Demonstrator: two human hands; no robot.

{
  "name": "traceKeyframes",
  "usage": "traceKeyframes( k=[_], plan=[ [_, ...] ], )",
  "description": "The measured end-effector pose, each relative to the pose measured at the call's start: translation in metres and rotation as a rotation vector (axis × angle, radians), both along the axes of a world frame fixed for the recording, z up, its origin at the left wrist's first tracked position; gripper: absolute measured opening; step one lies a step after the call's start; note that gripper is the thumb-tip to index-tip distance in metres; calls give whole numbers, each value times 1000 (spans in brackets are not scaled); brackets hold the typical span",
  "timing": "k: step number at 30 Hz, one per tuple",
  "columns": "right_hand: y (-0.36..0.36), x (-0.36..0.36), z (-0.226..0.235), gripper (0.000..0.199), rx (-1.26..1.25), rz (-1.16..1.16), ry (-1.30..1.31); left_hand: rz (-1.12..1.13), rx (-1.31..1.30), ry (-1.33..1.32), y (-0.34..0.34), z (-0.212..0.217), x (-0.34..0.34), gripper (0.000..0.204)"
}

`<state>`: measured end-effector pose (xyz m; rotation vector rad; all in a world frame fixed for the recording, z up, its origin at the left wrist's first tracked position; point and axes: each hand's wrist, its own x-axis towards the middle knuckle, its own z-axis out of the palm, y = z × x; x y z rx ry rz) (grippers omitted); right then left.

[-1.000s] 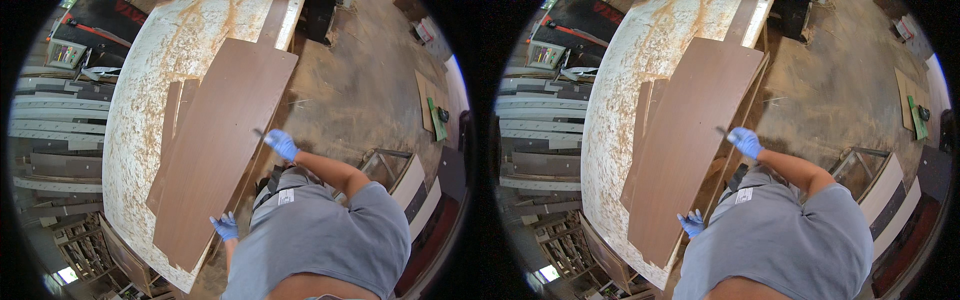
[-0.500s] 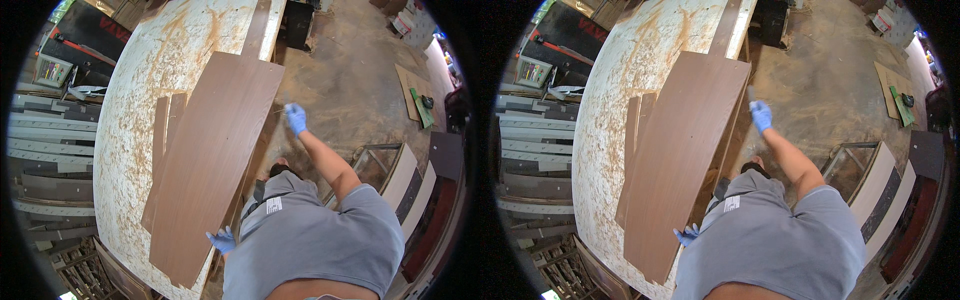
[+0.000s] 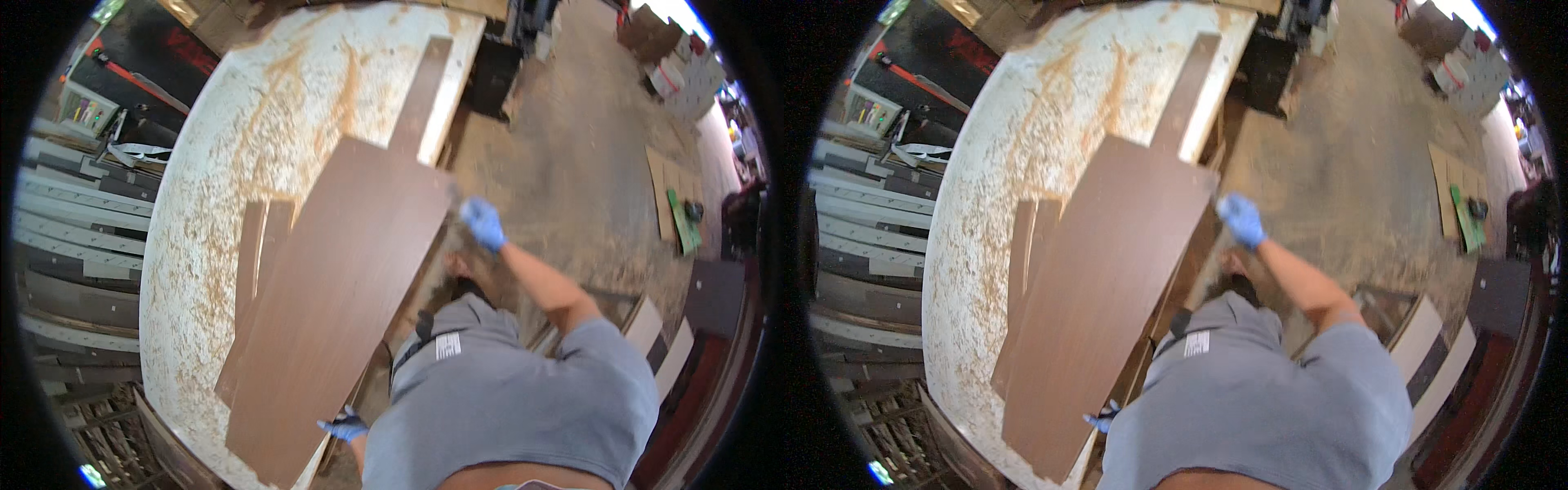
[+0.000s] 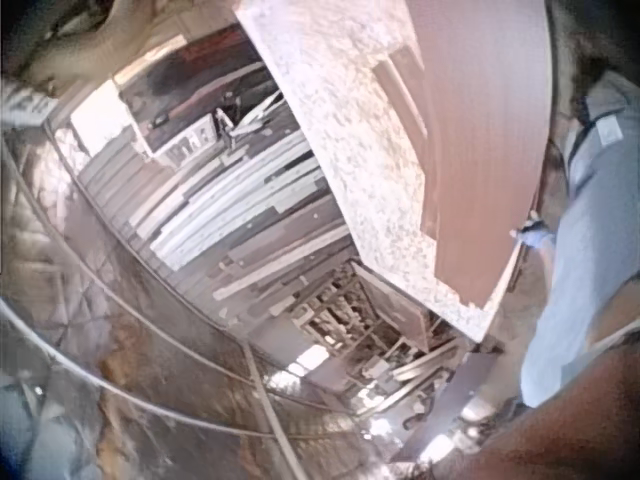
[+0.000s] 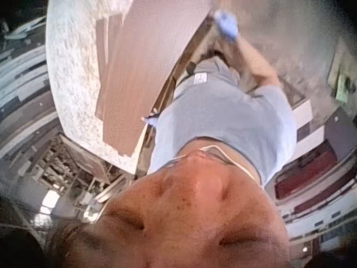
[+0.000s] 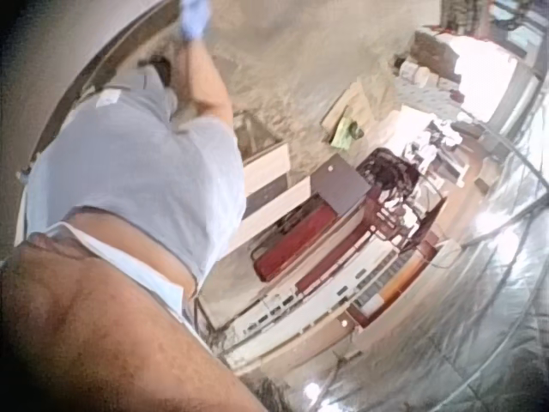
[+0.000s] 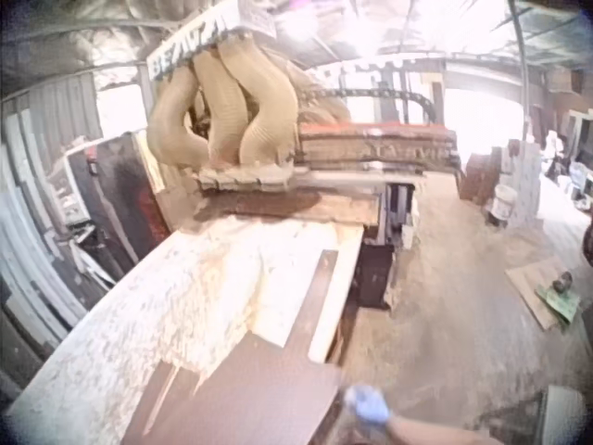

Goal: The person scrapes the surface of brown wood panels using a small metal tool, then stacks the finished pieces on a nearby table. The person also operates a CNC machine control panel at the end.

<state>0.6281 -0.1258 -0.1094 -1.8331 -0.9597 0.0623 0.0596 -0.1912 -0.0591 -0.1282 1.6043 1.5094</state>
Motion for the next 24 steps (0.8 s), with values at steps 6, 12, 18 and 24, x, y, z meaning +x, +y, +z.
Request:
traceKeyframes(
  k=[6,12,18,24],
  plan=[
    [29,103,28,23,-139,-82,538,38,130,144,14,-30,53,63],
    [59,57,72,23,-148,316,122,229,73,381,51,-37,142,59],
    [75,27,79,18,-215,242,241,292,-254,466,87,-27,176,78],
    [147,36,99,21,-155,403,-69,308,-374,375,128,-17,182,89]
  ],
)
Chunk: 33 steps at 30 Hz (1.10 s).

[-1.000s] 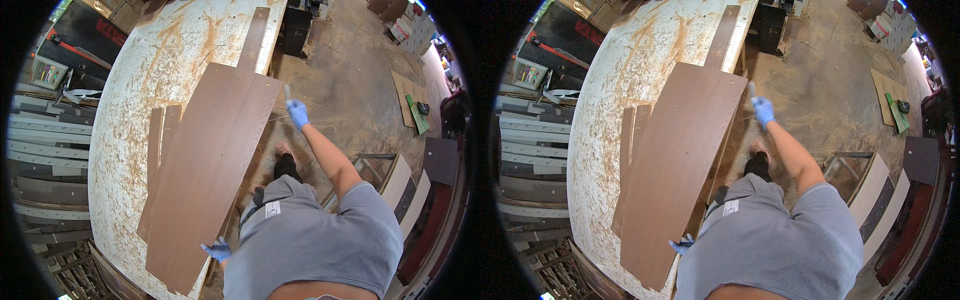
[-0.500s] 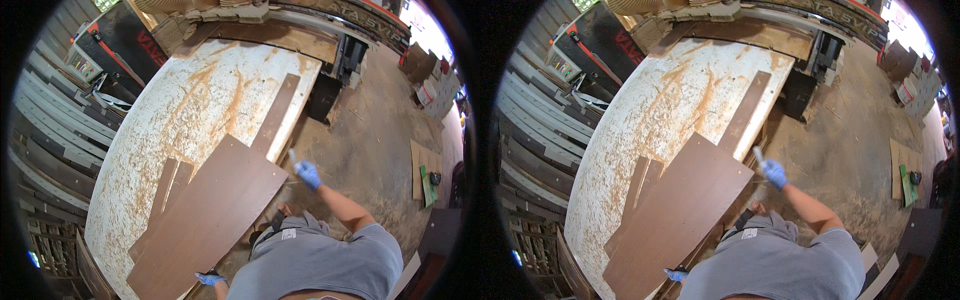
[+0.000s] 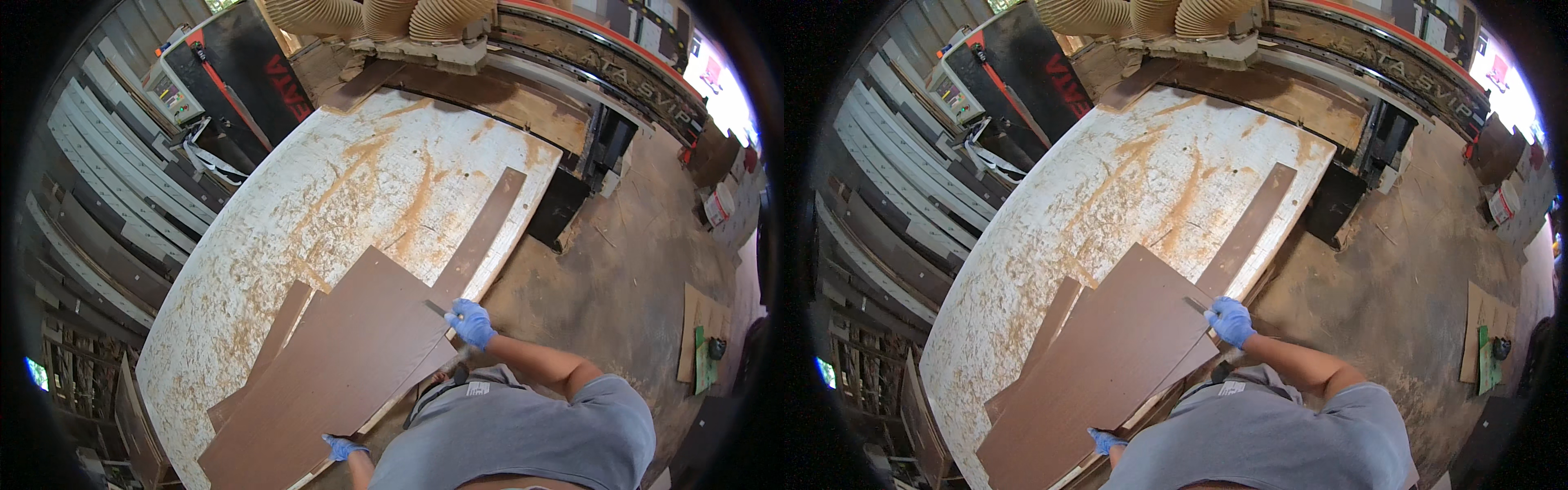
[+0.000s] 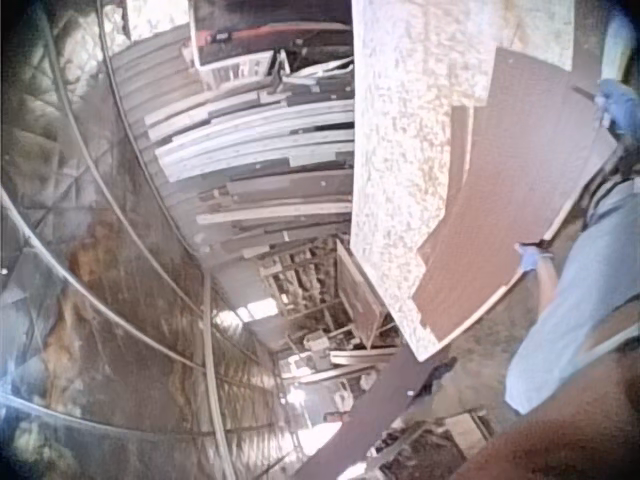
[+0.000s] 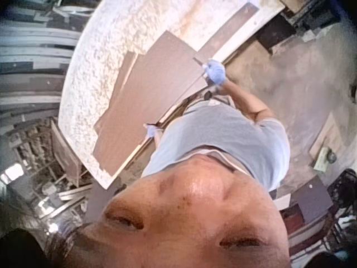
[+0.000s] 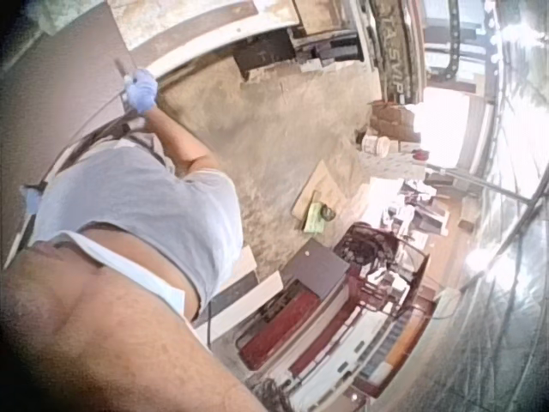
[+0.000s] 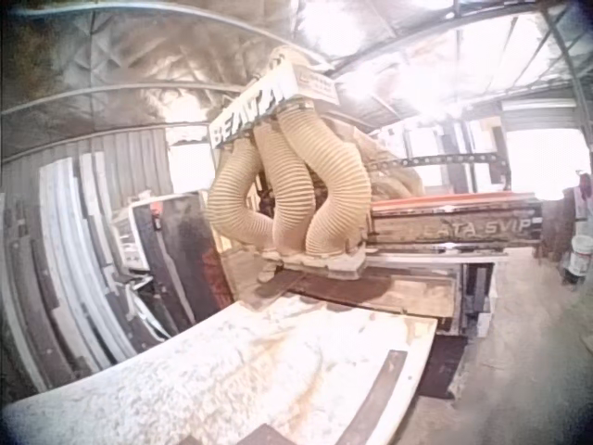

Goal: The person scrapes the surface of brown wood panels using a small metal tool, then stacks the finished pieces on a nearby table. The person also operates a CNC machine control panel at the end.

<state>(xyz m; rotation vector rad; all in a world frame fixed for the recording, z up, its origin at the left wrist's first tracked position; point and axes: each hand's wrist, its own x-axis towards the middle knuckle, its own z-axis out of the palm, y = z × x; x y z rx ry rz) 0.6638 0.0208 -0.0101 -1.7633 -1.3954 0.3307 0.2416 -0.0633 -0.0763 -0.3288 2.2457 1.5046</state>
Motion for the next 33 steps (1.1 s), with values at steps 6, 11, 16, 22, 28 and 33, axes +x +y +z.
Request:
traceKeyframes(
  k=[6,11,16,22,28,33],
  plan=[
    [45,31,-7,31,-440,95,315,106,-347,254,14,7,18,90],
    [60,24,-21,35,-595,369,517,30,395,-144,-11,-15,16,62],
    [77,70,-40,20,-611,634,514,134,237,234,36,52,105,68],
    [115,91,-38,12,-998,815,822,-19,70,373,25,-10,205,76],
    [123,100,-9,14,-1279,1075,529,-186,-90,361,-8,-8,303,71],
    [106,82,14,23,-1057,1416,400,-71,-49,164,-76,-25,329,68]
  ],
)
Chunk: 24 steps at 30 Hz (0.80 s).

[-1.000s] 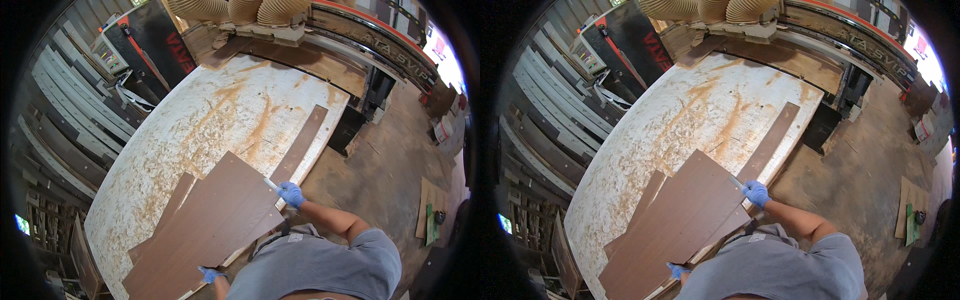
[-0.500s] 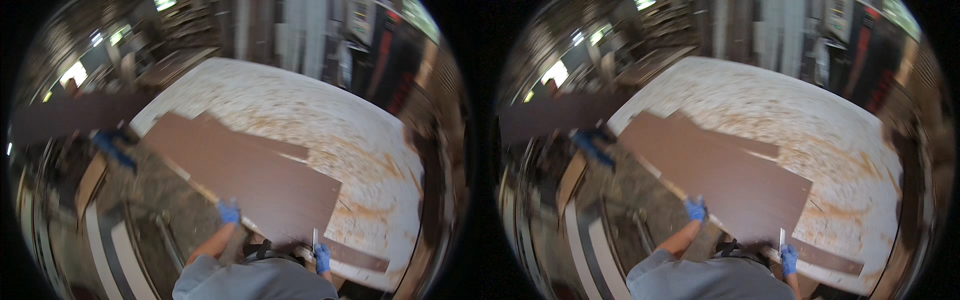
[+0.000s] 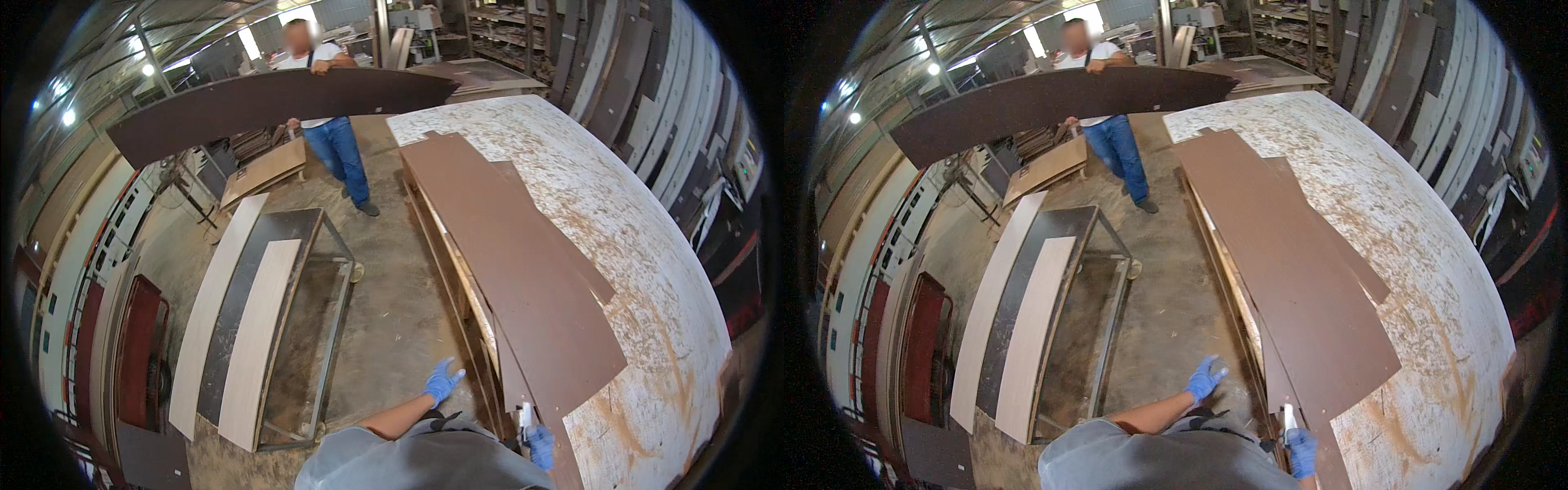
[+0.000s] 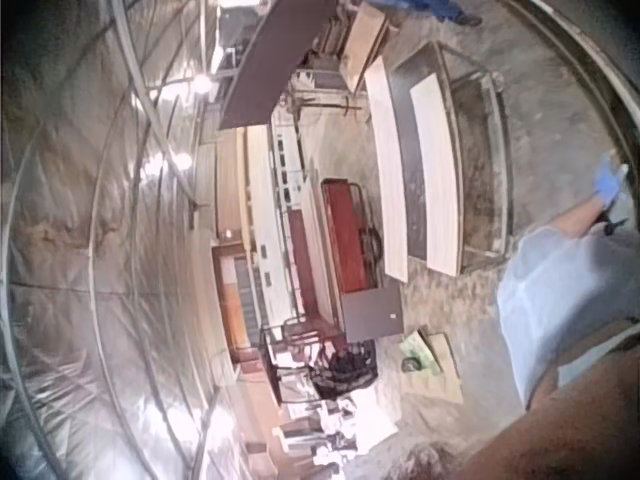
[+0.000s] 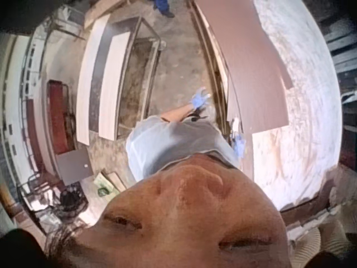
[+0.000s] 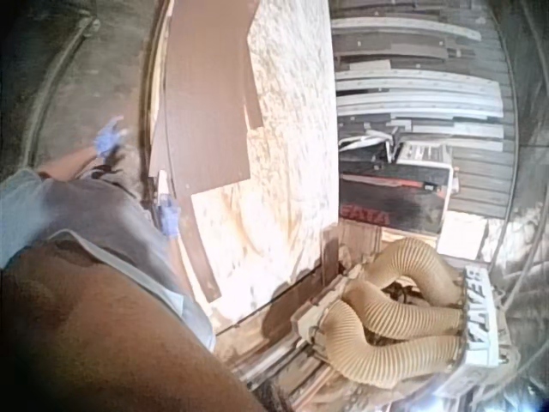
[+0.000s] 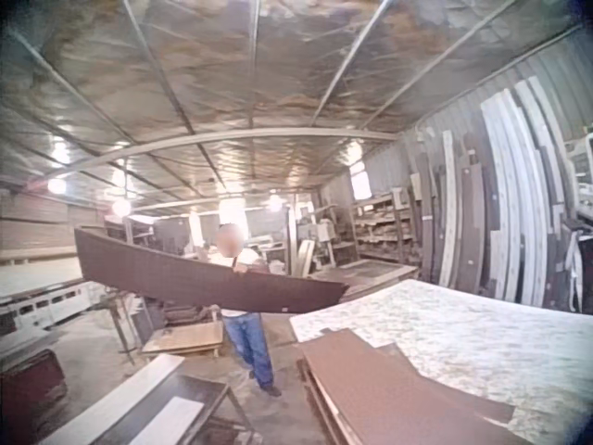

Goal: The person scrapes the surface of brown wood panels using a small metal tool, then stacks the finished pieces on a nearby table. The person also operates a CNC machine control panel at the end.

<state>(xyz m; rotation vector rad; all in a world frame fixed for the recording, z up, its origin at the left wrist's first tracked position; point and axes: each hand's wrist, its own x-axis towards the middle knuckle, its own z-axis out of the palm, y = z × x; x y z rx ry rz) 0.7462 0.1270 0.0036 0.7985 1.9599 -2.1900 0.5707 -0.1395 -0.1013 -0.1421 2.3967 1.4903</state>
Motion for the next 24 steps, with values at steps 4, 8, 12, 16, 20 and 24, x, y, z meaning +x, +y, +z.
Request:
traceKeyframes(
  k=[4,8,12,16,20,24],
  plan=[
    [6,-44,-26,28,418,-6,172,-16,-126,-227,-56,10,-2,68],
    [-16,-102,-8,26,556,7,233,-76,-236,-302,-111,11,0,69],
    [-38,-151,-21,26,690,36,220,-25,-238,-302,-174,-43,10,64],
    [-53,-188,-38,23,820,41,225,51,-226,-329,-216,-49,17,59],
    [-77,-231,-49,24,788,83,317,158,-105,-241,-252,-62,34,52],
    [-110,-268,-36,23,660,139,338,381,18,-303,-271,-126,67,55]
  ],
)
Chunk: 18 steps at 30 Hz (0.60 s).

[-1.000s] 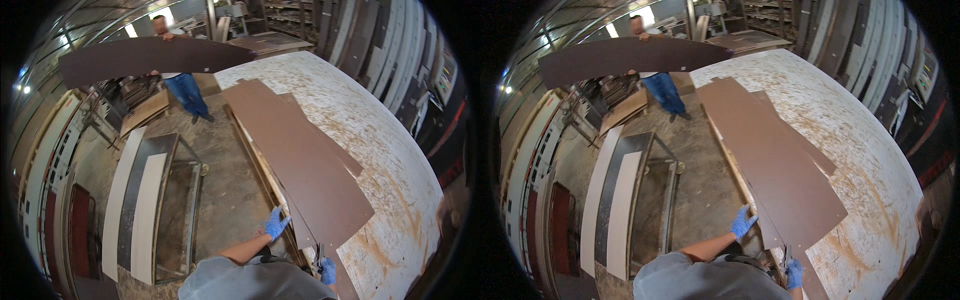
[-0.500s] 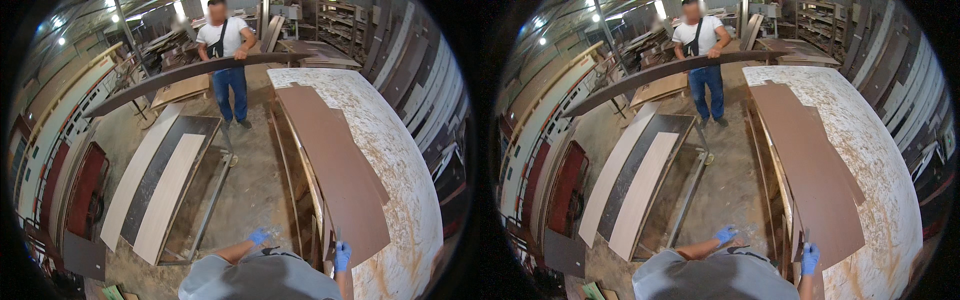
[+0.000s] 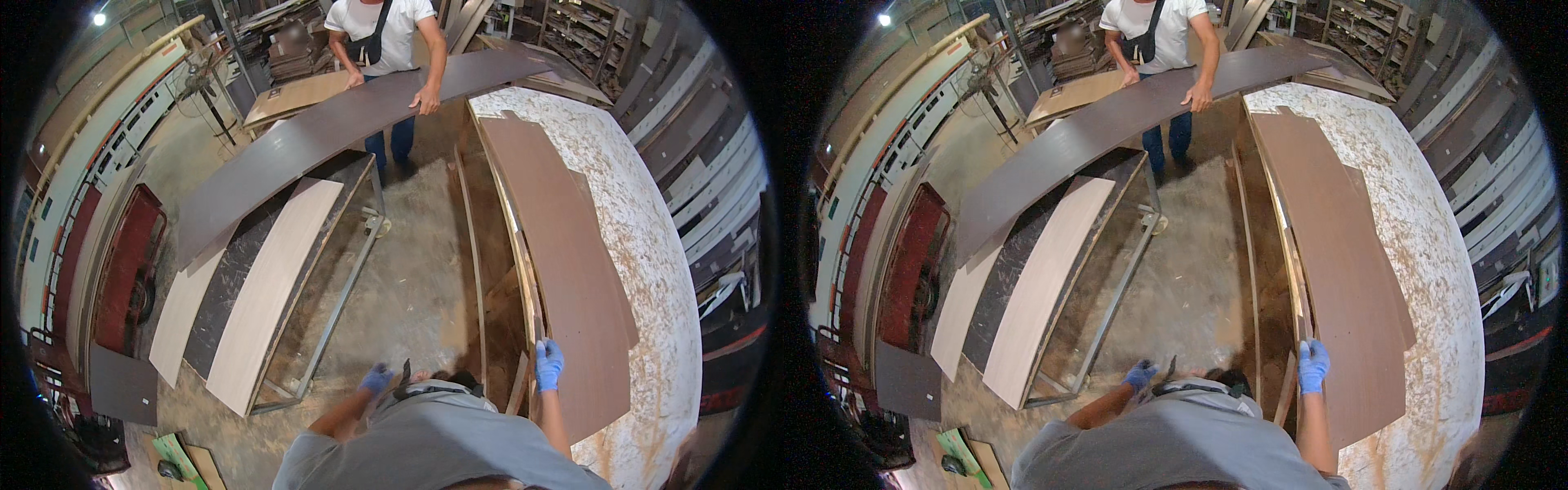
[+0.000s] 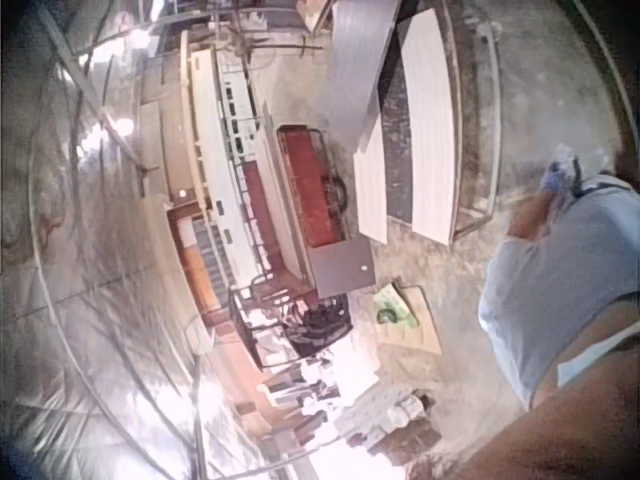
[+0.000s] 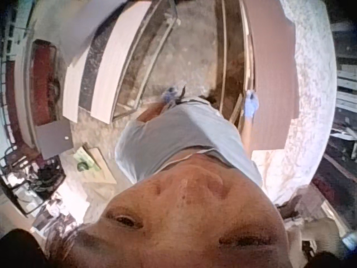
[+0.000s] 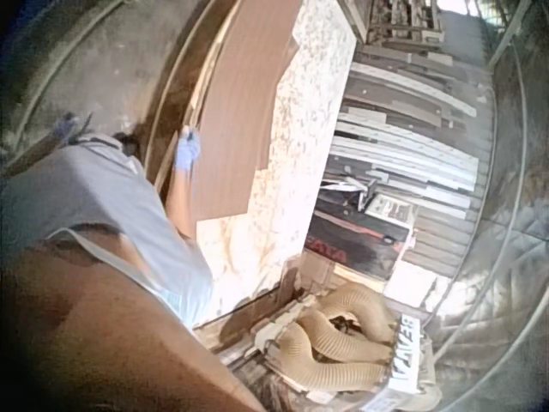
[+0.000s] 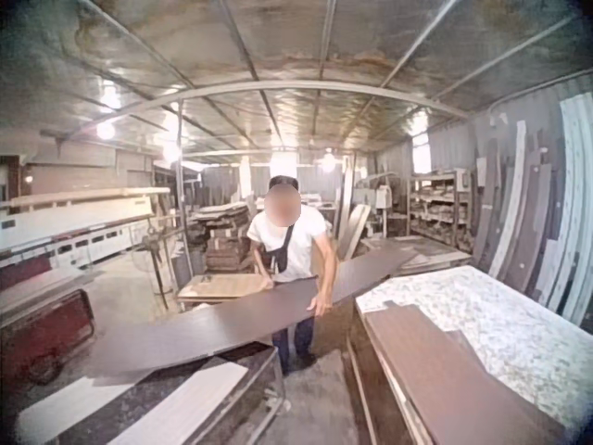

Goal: The person scrapes the surface of brown wood panels using a small metal tool, then stacks the finished pieces on a nearby table. The person also operates a CNC machine control panel at the end.

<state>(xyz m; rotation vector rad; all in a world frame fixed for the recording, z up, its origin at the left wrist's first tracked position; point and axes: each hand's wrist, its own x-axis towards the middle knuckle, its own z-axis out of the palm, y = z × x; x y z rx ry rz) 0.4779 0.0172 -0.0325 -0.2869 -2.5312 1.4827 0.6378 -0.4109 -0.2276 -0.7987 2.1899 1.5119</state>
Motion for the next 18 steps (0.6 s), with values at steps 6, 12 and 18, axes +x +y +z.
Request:
traceKeyframes(
  k=[6,12,18],
  plan=[
    [-12,-58,4,24,69,53,43,213,228,-66,25,52,-27,56],
    [-7,-134,7,22,90,127,117,26,42,133,26,38,-72,53],
    [-28,-183,31,16,-138,182,-29,175,-37,-23,36,67,-148,48]
  ],
)
